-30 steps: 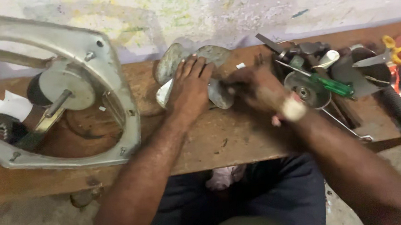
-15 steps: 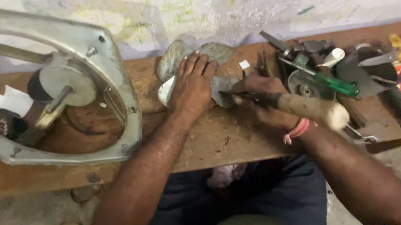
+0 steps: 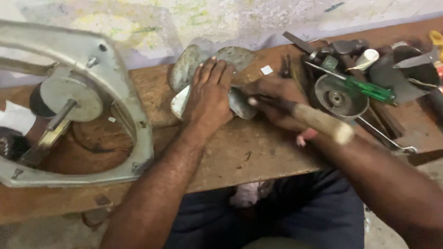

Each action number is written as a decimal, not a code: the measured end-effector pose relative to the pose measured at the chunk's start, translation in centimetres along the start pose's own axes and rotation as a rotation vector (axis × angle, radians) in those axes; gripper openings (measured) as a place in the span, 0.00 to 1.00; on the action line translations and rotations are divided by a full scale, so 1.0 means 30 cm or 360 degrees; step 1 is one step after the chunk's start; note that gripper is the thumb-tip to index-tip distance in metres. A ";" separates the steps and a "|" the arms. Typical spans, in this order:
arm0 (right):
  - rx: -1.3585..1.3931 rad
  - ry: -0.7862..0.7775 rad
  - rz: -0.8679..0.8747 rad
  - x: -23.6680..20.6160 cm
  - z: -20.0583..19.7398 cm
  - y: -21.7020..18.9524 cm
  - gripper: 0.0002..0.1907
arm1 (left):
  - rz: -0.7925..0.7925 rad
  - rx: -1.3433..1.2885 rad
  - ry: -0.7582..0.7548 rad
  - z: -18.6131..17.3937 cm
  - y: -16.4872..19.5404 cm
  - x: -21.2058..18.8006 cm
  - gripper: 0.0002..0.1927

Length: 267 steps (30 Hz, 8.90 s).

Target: The person uses a hammer and chisel to repeatedly strike and shape the blades of a metal fan blade assembly on a workbench. The person rotates the fan blade to access different areas and continues hammering along the edges and surfaces of the blades.

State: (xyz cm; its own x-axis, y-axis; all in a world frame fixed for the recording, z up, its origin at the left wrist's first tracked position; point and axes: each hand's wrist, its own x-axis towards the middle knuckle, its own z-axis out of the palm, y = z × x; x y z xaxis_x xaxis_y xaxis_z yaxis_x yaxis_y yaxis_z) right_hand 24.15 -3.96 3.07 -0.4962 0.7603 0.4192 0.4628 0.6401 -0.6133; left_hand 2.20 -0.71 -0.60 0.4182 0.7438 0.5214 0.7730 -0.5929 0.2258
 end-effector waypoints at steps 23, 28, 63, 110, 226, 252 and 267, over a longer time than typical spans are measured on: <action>-0.0076 0.0057 -0.0262 0.005 -0.024 0.056 0.10 | 0.0041 0.0006 0.0067 -0.002 0.014 0.010 0.37; 0.0106 0.0024 -0.0130 0.018 -0.021 0.063 0.11 | 0.0027 -0.0014 0.0084 -0.003 0.020 0.011 0.35; 0.0097 -0.0041 -0.0193 -0.016 -0.047 0.037 0.14 | -0.0015 0.0015 0.0009 -0.002 0.033 0.021 0.37; 0.0164 -0.0115 0.0149 -0.001 -0.025 0.042 0.17 | -0.0028 -0.0007 0.0026 -0.010 0.047 0.008 0.38; -0.0082 -0.0062 -0.0465 -0.053 -0.095 0.059 0.15 | 0.0126 0.0245 -0.0177 -0.077 0.054 0.043 0.37; -0.0347 -0.0206 -0.0291 -0.069 -0.043 -0.013 0.15 | 0.0302 0.0622 0.0028 -0.070 0.058 0.026 0.18; -0.0335 -0.0084 -0.0448 -0.082 -0.030 -0.032 0.13 | 0.0277 0.0680 0.0080 -0.054 0.050 0.023 0.19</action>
State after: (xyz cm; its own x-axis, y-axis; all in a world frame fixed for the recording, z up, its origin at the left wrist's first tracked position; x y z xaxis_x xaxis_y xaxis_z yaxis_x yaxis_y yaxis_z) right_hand 25.59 -6.35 3.23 -0.6606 0.5477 0.5135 0.4411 0.8366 -0.3249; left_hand 2.87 -1.59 1.44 0.5438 0.6223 0.5631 0.8249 -0.5196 -0.2224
